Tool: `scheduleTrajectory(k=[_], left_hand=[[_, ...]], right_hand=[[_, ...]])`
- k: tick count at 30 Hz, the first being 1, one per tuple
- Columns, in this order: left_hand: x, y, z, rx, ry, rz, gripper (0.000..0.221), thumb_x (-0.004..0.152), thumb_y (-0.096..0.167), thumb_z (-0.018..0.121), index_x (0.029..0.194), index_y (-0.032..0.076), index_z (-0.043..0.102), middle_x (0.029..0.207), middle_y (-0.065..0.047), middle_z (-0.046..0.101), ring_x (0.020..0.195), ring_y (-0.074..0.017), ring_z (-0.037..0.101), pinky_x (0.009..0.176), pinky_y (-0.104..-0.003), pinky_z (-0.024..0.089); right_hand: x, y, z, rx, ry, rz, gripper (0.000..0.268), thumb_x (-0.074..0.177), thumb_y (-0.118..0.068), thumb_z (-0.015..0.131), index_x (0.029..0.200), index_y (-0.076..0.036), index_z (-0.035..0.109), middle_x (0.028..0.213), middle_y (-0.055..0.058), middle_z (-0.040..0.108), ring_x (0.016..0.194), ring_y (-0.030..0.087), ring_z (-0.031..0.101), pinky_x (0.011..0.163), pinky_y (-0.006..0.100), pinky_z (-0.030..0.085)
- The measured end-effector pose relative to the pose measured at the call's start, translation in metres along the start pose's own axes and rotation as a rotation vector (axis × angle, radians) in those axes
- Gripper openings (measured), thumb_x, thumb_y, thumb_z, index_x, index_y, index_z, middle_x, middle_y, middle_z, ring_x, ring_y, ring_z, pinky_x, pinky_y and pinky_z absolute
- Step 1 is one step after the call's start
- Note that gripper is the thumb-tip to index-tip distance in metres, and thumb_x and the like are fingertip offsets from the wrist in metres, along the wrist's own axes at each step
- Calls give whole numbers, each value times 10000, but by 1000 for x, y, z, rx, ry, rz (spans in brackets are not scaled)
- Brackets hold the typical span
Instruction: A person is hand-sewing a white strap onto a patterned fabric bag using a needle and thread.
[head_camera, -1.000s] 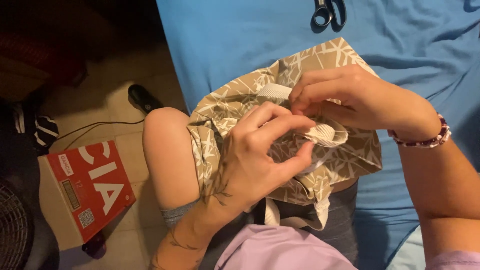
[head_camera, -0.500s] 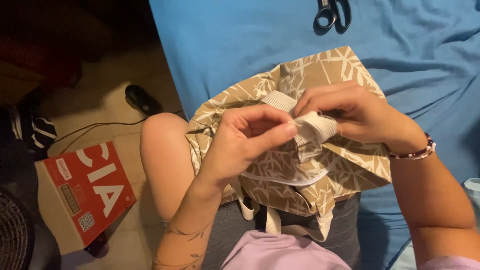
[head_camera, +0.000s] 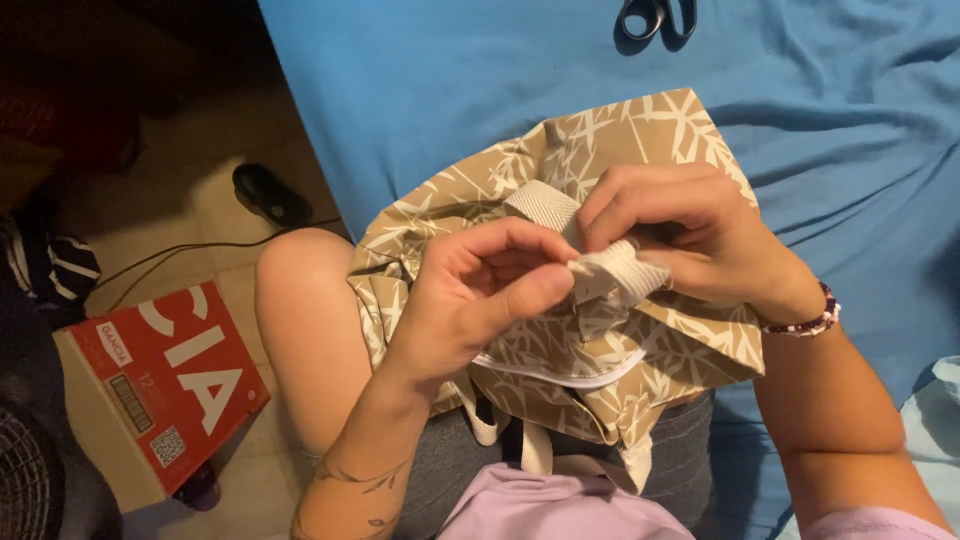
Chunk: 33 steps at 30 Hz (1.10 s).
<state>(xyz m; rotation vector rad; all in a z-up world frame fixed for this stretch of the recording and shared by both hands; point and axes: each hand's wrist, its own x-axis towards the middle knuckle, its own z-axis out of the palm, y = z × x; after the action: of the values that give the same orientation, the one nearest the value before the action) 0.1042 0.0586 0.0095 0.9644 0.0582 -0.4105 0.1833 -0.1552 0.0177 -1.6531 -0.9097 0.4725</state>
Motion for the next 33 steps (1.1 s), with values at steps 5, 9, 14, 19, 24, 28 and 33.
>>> scheduleTrajectory(k=[5, 9, 14, 19, 24, 28, 33], left_hand=[[0, 5, 11, 88, 97, -50, 123, 866, 86, 769, 970, 27, 739, 912, -53, 748, 821, -85, 682, 767, -194, 567], [0, 0, 11, 35, 161, -60, 98, 861, 121, 782, 929, 57, 755, 845, -14, 735, 754, -74, 649, 700, -189, 539], [2, -14, 11, -88, 167, -88, 116, 875, 110, 760, 958, 35, 732, 848, -20, 728, 744, -75, 654, 721, -192, 542], [0, -19, 10, -130, 164, -88, 155, 875, 112, 765, 998, 22, 735, 872, -29, 737, 765, -80, 668, 731, -197, 556], [-2, -14, 12, -106, 149, -81, 145, 879, 117, 767, 992, 33, 733, 898, -22, 732, 808, -87, 662, 781, -200, 541], [-3, -12, 13, -108, 143, -88, 141, 881, 122, 767, 985, 35, 729, 896, -24, 735, 810, -86, 668, 774, -200, 546], [-3, -11, 13, -85, 117, -67, 135, 889, 116, 765, 991, 35, 730, 911, -25, 732, 814, -83, 669, 751, -177, 548]], right_hand=[[-9, 4, 5, 146, 76, 90, 158, 945, -163, 600, 902, -10, 596, 883, 115, 681, 776, 177, 674, 726, 269, 550], [-17, 7, 10, 277, 193, 200, 182, 923, -118, 652, 994, -7, 527, 955, 143, 695, 859, 176, 711, 791, 269, 612], [-18, 6, 11, 272, 213, 173, 235, 890, -196, 670, 958, 0, 558, 944, 156, 695, 858, 189, 704, 796, 270, 597], [-19, 6, 14, 263, 255, 166, 258, 857, -213, 701, 914, -14, 548, 917, 152, 683, 840, 187, 694, 805, 280, 592], [-15, 7, 9, 172, 165, 76, 244, 952, -228, 576, 934, 15, 594, 930, 168, 689, 855, 234, 699, 795, 312, 573], [-7, 0, 8, 68, 136, 7, 225, 940, -160, 567, 832, 36, 591, 826, 163, 644, 726, 250, 642, 704, 325, 525], [-4, 0, 5, 23, 73, -12, 205, 931, -148, 591, 812, 16, 625, 816, 119, 670, 739, 229, 634, 721, 329, 514]])
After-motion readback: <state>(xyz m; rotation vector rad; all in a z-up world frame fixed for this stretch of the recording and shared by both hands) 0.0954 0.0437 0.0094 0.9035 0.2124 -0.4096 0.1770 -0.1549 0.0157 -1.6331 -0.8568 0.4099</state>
